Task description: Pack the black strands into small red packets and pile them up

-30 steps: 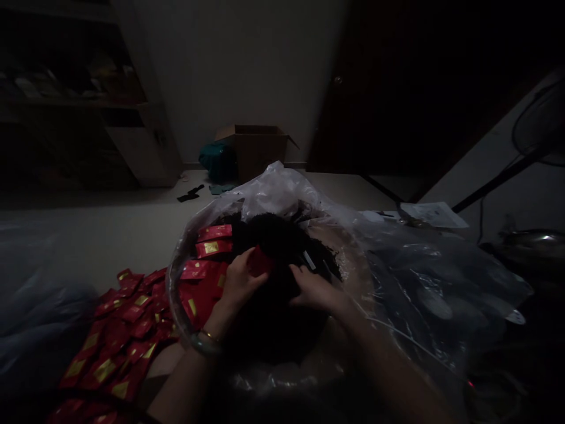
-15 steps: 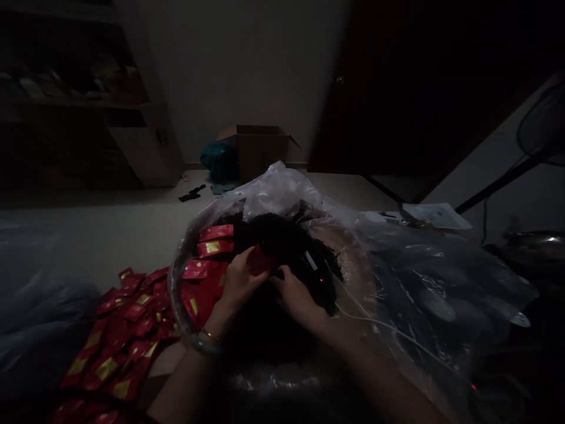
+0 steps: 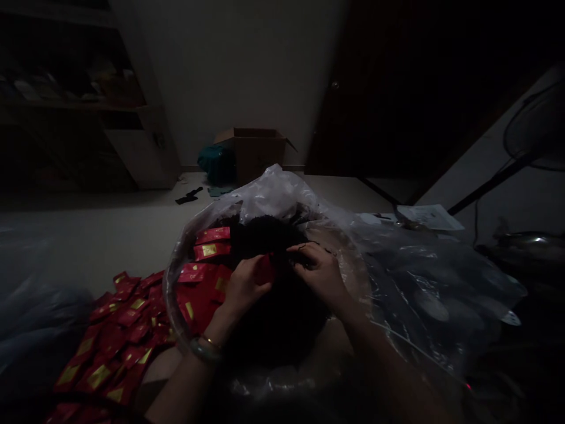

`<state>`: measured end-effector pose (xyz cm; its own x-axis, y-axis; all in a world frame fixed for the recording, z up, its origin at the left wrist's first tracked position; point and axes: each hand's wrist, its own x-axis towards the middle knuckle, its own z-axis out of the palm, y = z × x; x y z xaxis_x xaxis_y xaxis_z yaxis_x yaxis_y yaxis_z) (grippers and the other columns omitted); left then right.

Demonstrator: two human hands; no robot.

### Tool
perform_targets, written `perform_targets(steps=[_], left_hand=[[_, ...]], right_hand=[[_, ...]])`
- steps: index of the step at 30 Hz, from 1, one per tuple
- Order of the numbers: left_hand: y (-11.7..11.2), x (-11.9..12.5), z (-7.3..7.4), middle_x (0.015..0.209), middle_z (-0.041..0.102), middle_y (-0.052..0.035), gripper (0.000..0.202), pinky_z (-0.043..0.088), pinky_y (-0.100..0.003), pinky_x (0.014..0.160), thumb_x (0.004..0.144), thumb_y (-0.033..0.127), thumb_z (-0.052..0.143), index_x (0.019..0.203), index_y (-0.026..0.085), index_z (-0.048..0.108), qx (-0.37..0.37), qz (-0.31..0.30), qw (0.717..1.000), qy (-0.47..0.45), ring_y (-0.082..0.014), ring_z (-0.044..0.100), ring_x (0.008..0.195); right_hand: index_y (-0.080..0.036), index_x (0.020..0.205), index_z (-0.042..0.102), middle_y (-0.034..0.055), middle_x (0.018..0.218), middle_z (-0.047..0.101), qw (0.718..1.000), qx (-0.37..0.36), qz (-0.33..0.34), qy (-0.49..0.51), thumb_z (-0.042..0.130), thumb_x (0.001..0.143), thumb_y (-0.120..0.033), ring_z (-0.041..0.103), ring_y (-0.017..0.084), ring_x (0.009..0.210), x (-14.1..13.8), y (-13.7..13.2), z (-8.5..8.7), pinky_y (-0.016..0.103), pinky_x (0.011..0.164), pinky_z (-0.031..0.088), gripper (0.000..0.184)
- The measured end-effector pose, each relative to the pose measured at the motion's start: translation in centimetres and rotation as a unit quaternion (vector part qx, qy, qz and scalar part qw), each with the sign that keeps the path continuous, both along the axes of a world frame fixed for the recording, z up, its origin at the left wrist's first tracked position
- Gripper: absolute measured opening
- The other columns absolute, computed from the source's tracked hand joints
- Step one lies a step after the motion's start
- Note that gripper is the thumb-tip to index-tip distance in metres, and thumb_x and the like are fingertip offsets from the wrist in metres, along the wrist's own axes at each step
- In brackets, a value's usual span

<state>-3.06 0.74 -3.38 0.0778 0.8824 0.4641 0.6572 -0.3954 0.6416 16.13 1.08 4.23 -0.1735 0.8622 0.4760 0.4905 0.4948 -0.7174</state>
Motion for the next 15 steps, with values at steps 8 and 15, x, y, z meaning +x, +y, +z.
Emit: perform_targets(steps=[8,15], left_hand=[[0.1,0.1,-0.3,0.101,0.068,-0.0065,0.052,0.054,-0.034,0.078,0.061,0.014,0.075,0.111,0.02,0.059,0.011,0.008,1.0,0.008,-0.0221,0.064,0.091],[0.0,0.3,-0.3,0.099,0.068,-0.0059,0.053,0.054,-0.033,0.076,0.061,0.016,0.076,0.111,0.02,0.058,0.0,0.005,1.0,-0.003,-0.0218,0.064,0.088]], right_hand=[[-0.026,0.124,0.055,0.0066,0.12,0.054,0.989,-0.104,0.062,0.089,0.059,0.076,-0.021,0.064,0.015,0.091,-1.4,-1.1,-0.6,0.029,0.075,0.058,0.049],[-0.024,0.126,0.054,0.0056,0.104,0.068,0.993,-0.044,0.108,-0.032,0.046,0.087,-0.018,0.064,0.018,0.096,-1.5,-1.7,0.4,0.036,0.089,0.052,0.04]])
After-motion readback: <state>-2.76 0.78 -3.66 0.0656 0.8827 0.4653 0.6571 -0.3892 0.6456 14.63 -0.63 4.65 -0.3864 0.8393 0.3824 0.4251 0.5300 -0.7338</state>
